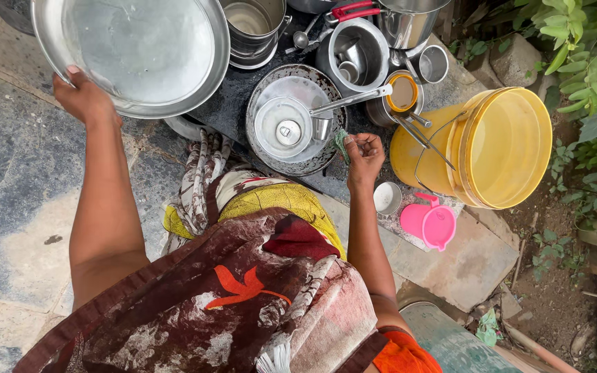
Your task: The person washes dishes by hand using a sponge and soapy water, cleaning several plates, bowls, a small cup, and a large metal lid before rinsing a bucket and a cup.
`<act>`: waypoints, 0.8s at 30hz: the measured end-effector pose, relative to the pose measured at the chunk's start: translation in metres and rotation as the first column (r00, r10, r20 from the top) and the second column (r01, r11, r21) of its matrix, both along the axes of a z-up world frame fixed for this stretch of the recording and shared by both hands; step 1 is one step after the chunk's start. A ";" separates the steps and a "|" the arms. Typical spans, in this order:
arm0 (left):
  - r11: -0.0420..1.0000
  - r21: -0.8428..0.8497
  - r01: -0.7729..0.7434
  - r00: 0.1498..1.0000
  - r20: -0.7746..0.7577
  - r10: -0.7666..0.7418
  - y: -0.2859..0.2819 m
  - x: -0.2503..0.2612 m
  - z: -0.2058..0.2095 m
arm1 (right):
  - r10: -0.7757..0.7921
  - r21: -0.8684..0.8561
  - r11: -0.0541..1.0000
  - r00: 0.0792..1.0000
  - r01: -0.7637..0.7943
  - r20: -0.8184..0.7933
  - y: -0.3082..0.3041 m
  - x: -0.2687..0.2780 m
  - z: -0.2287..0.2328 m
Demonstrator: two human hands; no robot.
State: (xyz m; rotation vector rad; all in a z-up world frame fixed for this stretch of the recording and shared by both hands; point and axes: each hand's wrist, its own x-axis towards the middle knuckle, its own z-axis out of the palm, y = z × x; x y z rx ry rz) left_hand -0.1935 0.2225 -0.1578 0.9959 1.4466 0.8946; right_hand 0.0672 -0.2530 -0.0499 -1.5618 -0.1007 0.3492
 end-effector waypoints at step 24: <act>0.043 0.919 0.393 0.919 -0.394 0.010 -0.040 0.098 0.160 | -0.119 -0.019 0.993 0.988 0.118 -0.097 -0.127 -0.002 -0.062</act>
